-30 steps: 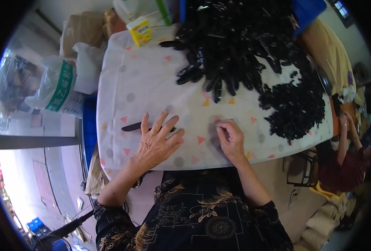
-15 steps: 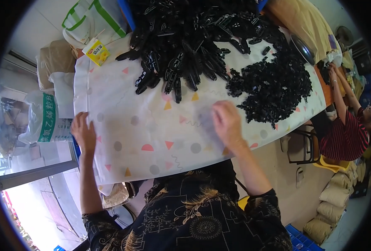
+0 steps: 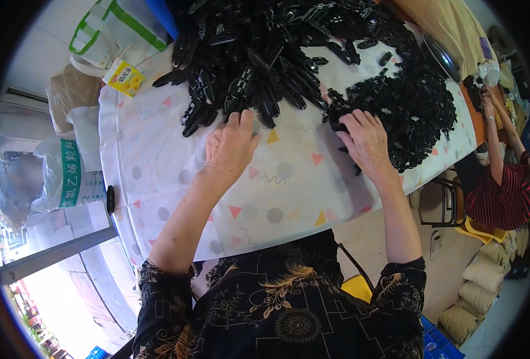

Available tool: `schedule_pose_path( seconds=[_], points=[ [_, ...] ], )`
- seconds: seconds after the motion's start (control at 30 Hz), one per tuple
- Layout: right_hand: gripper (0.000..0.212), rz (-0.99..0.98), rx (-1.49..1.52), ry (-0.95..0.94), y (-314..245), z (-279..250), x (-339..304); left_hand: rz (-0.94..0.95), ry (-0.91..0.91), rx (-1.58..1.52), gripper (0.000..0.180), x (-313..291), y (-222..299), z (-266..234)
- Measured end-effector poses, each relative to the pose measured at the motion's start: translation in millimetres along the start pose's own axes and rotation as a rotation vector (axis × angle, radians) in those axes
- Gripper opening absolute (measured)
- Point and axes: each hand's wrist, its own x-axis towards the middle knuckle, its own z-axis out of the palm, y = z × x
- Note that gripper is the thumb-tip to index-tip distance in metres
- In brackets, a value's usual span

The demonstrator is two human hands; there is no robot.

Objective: The recorder is assembling small black plastic components by hand at a workbench.

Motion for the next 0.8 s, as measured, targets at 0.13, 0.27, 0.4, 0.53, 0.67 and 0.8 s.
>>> schedule_pose_path(
  seconds=[0.13,0.27,0.4,0.53,0.67,0.8],
  points=[
    [0.024,-0.042,0.212,0.085,-8.8,-0.1,-3.1,0.03,0.064,-0.002,0.02,-8.9,-9.0,8.7],
    [0.028,0.091,0.464,0.135,-16.4,8.6,-12.5,-0.054,-0.007,-0.047,0.025,-28.9,-22.7,1.7],
    [0.03,0.24,0.545,0.082,-26.6,11.5,-14.4,0.023,0.119,-0.038,0.018,-43.2,-33.2,-0.2],
    [0.029,0.344,0.832,0.095,-42.9,16.1,-13.5,-0.214,-0.034,-0.535,0.022,-62.8,-37.0,-0.2],
    [0.02,0.528,1.196,-0.051,-58.7,11.7,-18.1,-0.248,-0.162,-1.451,0.023,-87.1,-20.8,-3.0],
    [0.012,0.583,1.406,-0.097,-70.5,12.1,-25.6,-0.266,-0.159,-1.617,0.027,-104.1,-3.4,2.9]
  ],
)
